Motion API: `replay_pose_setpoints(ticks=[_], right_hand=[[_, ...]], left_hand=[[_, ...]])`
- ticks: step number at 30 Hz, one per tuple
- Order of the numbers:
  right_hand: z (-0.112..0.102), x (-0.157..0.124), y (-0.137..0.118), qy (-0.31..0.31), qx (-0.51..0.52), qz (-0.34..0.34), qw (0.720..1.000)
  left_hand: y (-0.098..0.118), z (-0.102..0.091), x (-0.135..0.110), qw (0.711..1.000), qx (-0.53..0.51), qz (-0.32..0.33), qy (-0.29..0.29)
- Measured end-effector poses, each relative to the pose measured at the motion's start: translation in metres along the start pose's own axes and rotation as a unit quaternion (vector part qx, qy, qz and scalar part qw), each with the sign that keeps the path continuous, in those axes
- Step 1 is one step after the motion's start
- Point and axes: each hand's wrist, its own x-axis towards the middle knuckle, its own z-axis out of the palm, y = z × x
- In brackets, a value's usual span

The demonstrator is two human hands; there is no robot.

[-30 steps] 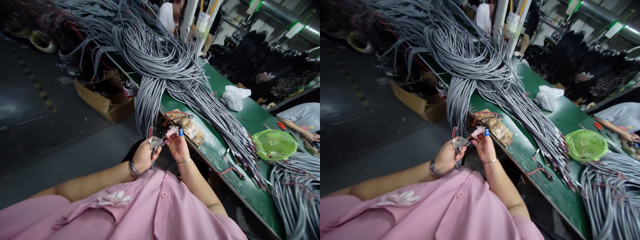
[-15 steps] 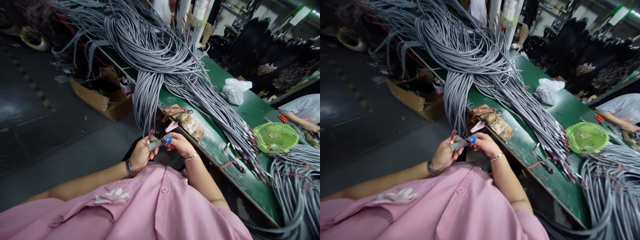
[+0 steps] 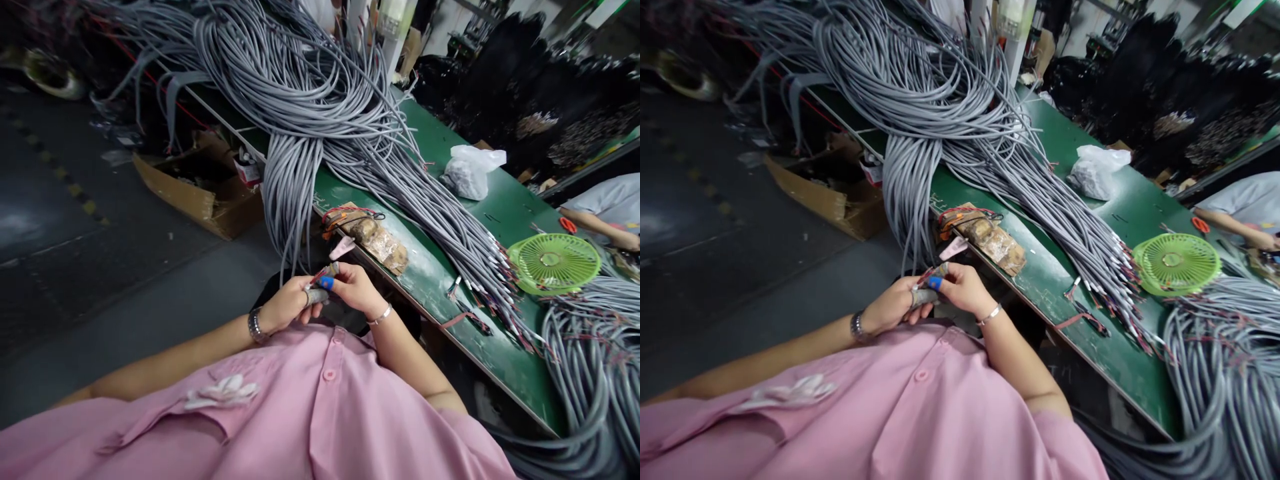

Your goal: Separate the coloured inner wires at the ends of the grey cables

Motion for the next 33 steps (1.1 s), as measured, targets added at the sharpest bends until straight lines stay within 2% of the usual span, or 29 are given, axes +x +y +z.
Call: replay_pose_setpoints(ticks=[3,6,9,12,17,19,25,33], right_hand=[[-0.002,-0.004,0.002,0.073,0.019,0.014,0.997],[0.004,-0.01,0.01,0.092,0.048,0.038,0.994],[0.017,-0.012,0.021,0.153,0.072,0.004,0.985],[0.026,-0.011,0.027,0.206,0.101,-0.01,0.973],[0.02,-0.006,0.022,0.158,0.134,0.018,0.978],[0.018,-0.003,0.018,0.137,0.124,0.028,0.982],[0.019,0.003,0.015,0.165,0.112,0.032,0.979],[0.026,0.0,0.016,0.182,0.109,0.002,0.977]], left_hand=[[-0.001,-0.001,0.003,0.996,-0.05,0.018,0.066],[-0.003,0.001,0.006,0.986,-0.106,0.05,0.116],[-0.003,0.004,0.008,0.981,-0.131,0.069,0.129],[-0.003,0.006,0.008,0.982,-0.131,0.068,0.117],[-0.002,0.001,0.005,0.997,-0.037,0.059,0.032],[-0.004,-0.001,0.004,0.998,-0.021,0.063,0.024],[-0.013,0.002,0.009,0.984,-0.122,0.088,0.091],[-0.008,0.005,0.01,0.963,-0.206,0.102,0.144]])
